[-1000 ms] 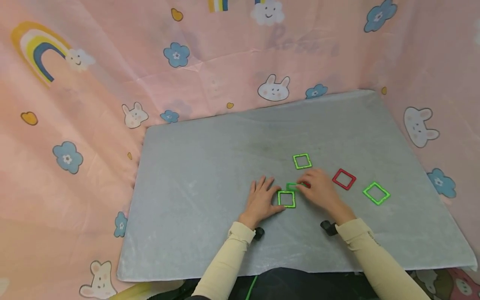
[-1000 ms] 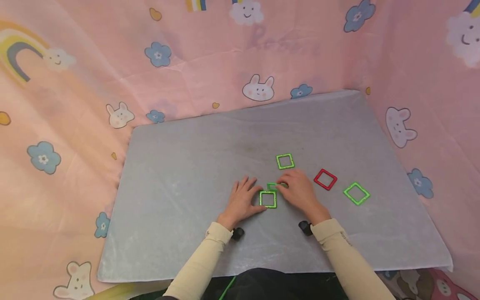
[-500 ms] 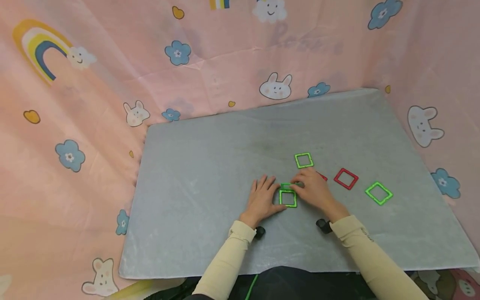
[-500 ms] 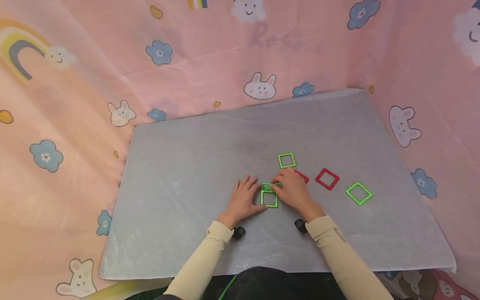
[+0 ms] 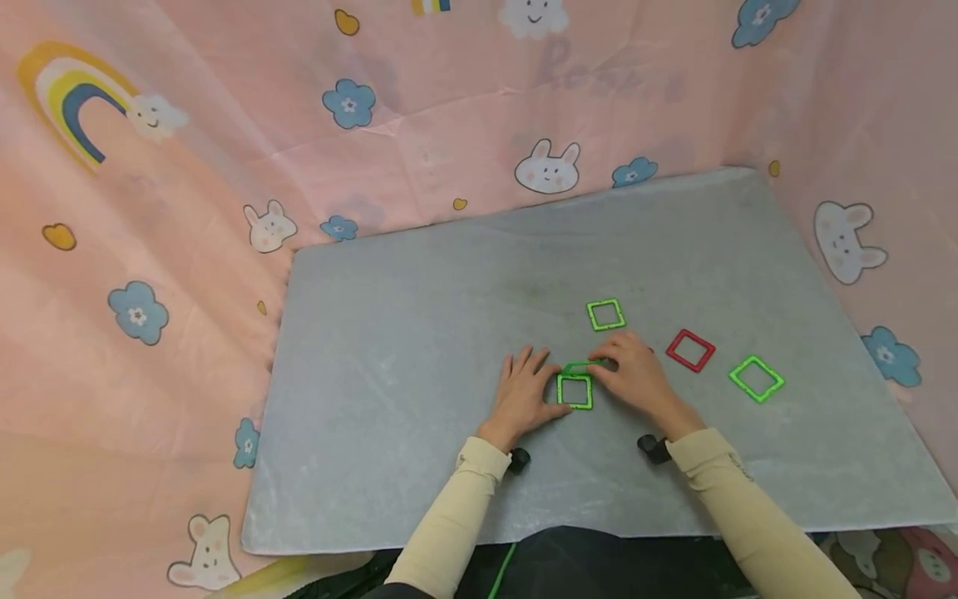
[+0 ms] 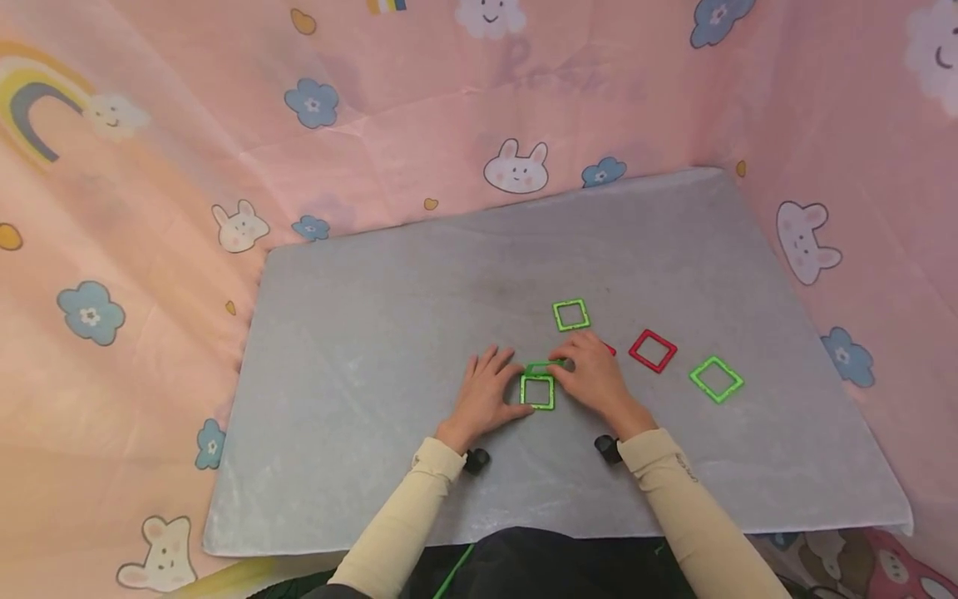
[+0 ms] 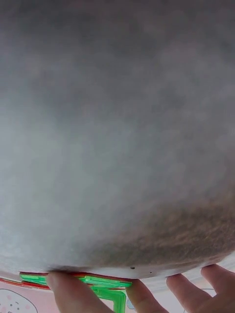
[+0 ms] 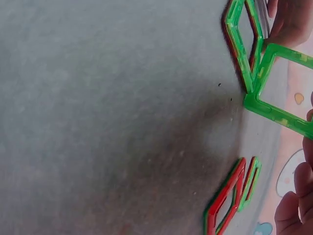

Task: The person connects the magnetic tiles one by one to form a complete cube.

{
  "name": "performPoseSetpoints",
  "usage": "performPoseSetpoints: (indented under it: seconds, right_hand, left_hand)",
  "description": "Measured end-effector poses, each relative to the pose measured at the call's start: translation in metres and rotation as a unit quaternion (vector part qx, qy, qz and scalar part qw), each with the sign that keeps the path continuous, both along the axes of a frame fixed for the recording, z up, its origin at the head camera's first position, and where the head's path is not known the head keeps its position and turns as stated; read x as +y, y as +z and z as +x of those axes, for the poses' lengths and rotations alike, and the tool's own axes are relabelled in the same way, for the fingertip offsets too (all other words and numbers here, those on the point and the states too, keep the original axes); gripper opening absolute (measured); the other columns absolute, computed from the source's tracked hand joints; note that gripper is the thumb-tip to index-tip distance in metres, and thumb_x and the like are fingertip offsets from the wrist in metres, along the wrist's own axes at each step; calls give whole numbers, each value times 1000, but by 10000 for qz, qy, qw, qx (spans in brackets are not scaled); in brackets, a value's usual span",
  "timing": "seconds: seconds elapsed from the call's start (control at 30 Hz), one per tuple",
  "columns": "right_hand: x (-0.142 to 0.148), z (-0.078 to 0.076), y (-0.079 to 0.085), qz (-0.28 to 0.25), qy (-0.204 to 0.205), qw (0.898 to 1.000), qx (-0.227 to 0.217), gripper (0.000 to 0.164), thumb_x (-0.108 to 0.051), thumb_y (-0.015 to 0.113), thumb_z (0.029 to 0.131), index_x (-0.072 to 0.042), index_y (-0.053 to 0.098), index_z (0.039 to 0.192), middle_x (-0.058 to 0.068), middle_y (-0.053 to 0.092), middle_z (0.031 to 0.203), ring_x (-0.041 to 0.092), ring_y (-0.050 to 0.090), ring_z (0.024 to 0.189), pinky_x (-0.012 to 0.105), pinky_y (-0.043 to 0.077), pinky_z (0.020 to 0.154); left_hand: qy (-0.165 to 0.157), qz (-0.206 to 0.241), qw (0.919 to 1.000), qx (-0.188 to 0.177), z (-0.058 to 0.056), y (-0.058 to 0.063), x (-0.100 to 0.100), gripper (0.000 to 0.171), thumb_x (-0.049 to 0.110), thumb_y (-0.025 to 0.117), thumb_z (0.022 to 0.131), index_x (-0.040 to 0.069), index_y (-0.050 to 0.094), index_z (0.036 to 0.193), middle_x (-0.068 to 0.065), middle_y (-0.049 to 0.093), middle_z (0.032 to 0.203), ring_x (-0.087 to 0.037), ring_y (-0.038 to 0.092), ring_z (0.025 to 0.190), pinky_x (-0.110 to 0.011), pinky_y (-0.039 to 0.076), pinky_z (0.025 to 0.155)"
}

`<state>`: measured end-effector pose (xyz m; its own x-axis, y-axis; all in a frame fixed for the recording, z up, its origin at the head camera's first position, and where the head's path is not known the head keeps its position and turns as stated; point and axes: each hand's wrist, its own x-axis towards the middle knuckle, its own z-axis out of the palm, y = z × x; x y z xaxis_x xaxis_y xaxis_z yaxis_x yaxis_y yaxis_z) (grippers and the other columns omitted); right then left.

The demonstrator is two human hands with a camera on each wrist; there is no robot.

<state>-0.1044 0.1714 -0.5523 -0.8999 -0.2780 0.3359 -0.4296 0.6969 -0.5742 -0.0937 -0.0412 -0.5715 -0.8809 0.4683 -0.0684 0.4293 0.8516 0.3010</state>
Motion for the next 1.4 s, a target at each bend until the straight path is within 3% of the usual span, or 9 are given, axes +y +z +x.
performPoseSetpoints:
  seconds: [0.33, 0.6, 0.77, 1.0, 1.23, 1.4]
  right_hand:
    - [-7, -3, 11, 505, 240, 9984, -105, 11, -13, 81, 78, -3, 76, 81, 8, 64, 80, 30, 55, 85, 46, 46, 75]
    - [-5, -1, 8, 493, 273, 9984, -39, 11, -11, 82, 76, -3, 76, 80, 7, 64, 78, 27, 54, 80, 43, 47, 70]
    - [-5, -1, 6, 450, 290, 9986, -4, 11, -11, 83, 75, -3, 77, 80, 6, 63, 77, 27, 54, 79, 43, 46, 69]
    - [-6, -2, 1, 294, 326, 9989, 190, 10, -11, 83, 75, -3, 77, 79, 6, 64, 76, 27, 54, 78, 42, 46, 69]
    - [-7, -3, -2, 197, 330, 9986, 369, 9, -10, 83, 74, -4, 76, 77, 5, 64, 75, 25, 54, 75, 39, 45, 64]
    - [-9, -1, -2, 147, 346, 9989, 266, 9, -10, 83, 75, -4, 76, 77, 4, 64, 75, 24, 53, 74, 38, 44, 63]
  left_hand:
    - [1, -32, 10000, -28, -2, 0, -1, 61, 58, 72, 80, 24, 60, 130, -2, 40, 152, -26, 25, 146, -51, 19, 116]
    - [32, 313, 9995, -7, -4, -2, -1, 58, 55, 73, 81, 22, 62, 127, -5, 44, 149, -28, 29, 144, -53, 22, 114]
    - [88, 648, 9978, 142, -9, 1, -1, 47, 46, 72, 86, 19, 65, 124, -6, 53, 141, -29, 38, 139, -55, 27, 111]
    - [89, 455, 9979, 459, -10, -3, 2, 32, 38, 74, 86, 21, 71, 113, -4, 56, 136, -28, 39, 138, -54, 29, 111]
    - [212, 716, 9954, 605, -9, -7, 4, 30, 36, 77, 83, 19, 71, 108, -4, 57, 134, -28, 40, 137, -55, 29, 110]
    - [271, 731, 9950, 616, -8, -6, 5, 31, 36, 78, 83, 19, 72, 107, -4, 57, 134, -28, 40, 137, -55, 28, 111]
